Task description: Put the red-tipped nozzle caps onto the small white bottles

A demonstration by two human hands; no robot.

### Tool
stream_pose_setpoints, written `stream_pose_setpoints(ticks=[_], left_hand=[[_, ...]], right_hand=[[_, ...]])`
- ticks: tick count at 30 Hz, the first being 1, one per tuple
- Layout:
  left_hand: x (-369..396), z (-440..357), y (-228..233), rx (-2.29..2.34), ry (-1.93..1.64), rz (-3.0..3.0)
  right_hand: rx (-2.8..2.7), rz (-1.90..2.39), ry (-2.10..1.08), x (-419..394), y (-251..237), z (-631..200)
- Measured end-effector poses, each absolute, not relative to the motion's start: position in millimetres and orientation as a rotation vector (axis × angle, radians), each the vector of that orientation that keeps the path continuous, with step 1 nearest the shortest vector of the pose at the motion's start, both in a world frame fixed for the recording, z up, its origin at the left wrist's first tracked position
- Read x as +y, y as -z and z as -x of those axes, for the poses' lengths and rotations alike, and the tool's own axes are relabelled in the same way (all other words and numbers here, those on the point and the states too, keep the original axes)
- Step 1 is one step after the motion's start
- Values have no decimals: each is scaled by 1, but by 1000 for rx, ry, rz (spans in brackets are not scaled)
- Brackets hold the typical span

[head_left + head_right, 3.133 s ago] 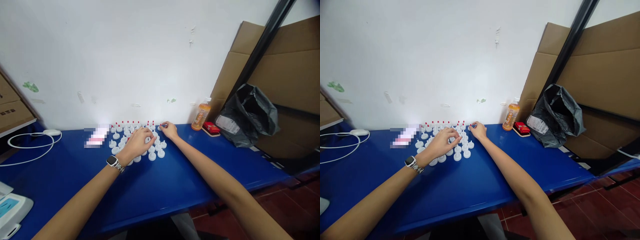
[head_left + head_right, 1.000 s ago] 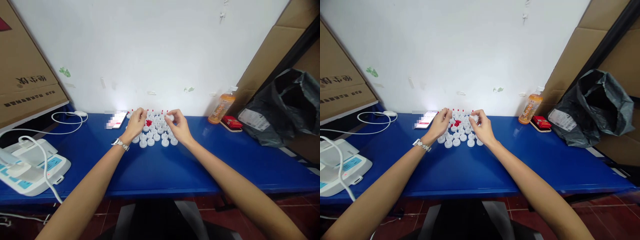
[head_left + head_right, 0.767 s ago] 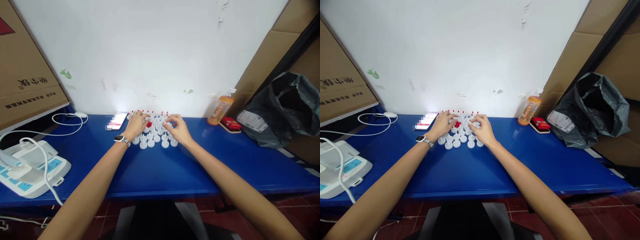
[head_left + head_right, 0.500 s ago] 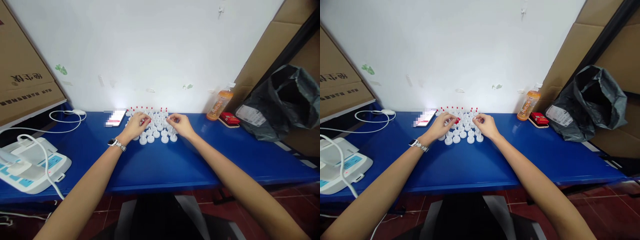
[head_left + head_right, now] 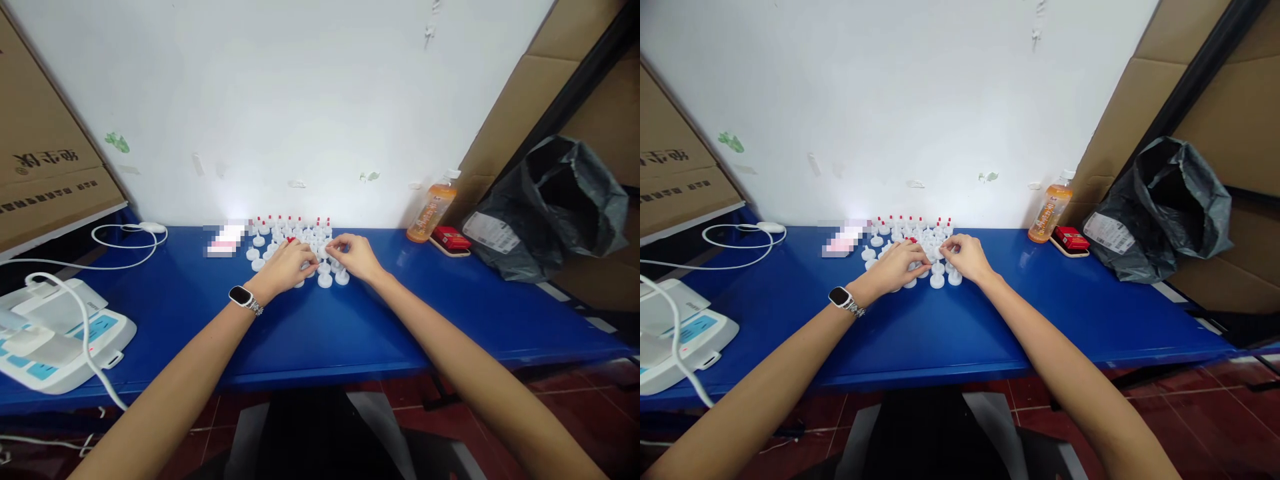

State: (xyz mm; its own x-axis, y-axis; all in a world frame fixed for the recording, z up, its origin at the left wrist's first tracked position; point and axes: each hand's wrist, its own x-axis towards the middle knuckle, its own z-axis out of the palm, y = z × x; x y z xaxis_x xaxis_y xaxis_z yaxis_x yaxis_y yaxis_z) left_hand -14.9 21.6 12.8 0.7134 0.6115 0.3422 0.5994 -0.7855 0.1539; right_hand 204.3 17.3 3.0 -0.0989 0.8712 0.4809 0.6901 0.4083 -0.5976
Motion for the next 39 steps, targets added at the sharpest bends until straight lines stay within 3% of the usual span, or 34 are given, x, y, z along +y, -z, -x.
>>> stream_pose_setpoints(ticks=[10,29,39], left_hand=[[12,-12,-10,1217,-657,-3081],[21,13,-16,1167,-748,-2821],[22,19,-24,1179,-881,-2620]], right_hand=[[-1868,1381,-237,16,-5,-209],[-2190,1439,-67,8,-11,-205],[-1609,1550,-284,93,-15,-223]])
